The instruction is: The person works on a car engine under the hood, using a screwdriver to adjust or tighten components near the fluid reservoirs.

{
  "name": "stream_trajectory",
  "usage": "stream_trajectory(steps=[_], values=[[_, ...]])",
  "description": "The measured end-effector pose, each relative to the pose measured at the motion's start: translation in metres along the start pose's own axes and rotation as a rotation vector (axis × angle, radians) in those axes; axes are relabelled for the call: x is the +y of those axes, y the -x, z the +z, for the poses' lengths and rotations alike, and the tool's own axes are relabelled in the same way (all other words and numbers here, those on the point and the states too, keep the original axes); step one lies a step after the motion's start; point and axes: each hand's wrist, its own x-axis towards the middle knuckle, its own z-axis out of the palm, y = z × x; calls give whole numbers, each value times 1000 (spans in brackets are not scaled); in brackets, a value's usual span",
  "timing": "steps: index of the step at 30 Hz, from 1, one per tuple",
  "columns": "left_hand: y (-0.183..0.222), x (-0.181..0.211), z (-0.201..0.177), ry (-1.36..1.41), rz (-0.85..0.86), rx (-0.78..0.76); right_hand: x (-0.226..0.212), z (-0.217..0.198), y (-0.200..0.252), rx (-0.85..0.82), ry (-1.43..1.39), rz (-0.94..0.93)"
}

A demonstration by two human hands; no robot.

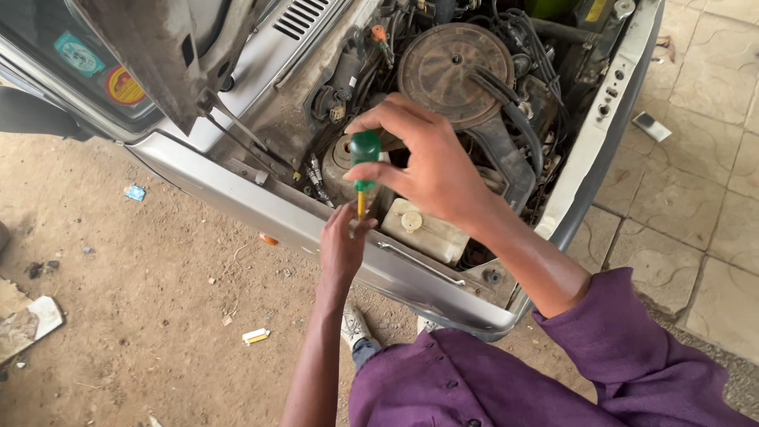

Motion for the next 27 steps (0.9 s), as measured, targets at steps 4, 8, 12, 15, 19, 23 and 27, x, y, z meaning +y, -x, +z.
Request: stream_trajectory(steps=[4,8,12,15,19,23,27], values=[[4,3,3,-138,37,96,2,2,-8,-128,112,110],[-1,1,4,-146,14,33,-10,-17,-10,-201,4,-182],[2,3,0,78,83,36,-17,-24,-17,-322,99,-303],[1,4,-6,43,29,-59,-21,-16,-20,-382,18,-110],[-1,6,-17,-4,182,18,-23,2,-25,-336,191,25],[-6,10,-29,-105,105,-18,-42,5,-22,-212,176,10],[-14,8,-38,-86,146,-116,-58,-5,-23,-244,26,-3]])
